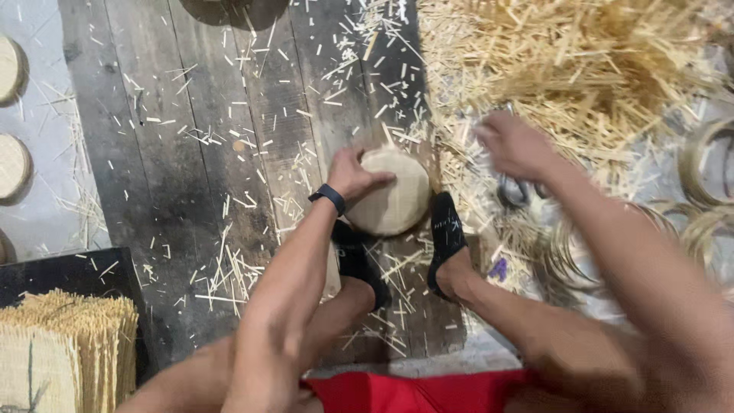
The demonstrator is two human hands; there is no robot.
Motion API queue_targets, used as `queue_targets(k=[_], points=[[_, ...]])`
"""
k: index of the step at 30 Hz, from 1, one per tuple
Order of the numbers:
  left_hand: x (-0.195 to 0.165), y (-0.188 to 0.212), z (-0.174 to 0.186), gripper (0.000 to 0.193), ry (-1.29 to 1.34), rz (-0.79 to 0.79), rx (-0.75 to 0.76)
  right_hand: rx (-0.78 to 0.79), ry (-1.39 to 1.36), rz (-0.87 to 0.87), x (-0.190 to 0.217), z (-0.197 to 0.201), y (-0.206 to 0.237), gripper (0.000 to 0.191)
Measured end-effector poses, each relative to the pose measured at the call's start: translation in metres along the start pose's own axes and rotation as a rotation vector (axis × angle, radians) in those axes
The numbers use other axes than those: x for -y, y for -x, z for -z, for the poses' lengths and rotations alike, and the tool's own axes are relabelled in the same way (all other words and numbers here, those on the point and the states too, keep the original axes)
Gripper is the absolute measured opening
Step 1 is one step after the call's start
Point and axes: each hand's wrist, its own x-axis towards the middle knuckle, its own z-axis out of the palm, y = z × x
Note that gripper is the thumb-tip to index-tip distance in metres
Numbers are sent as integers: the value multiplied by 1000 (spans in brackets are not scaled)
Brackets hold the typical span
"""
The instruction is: The person repeatedly places a circular bamboo frame onto a square woven bamboo mat, then uses shears to trim the excess mat around the frame. The trimmed mats are stacked to the side.
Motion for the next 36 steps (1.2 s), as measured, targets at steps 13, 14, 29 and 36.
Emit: queue_targets(k=[13,14,29,36], points=[[57,108,-83,38,-742,-559,121,-212,-5,-96,-151,-79,38,42],[57,104,-82,42,-662,-337,51,-408,87,-2,-160,-94,31,46],[20,31,-111,107,-667,-141,-263,37,-585,-239,-157,-131,22,58],[16,34,-105,117,-1017,-608,-57,-242,48,151,-105,-117,58,75]])
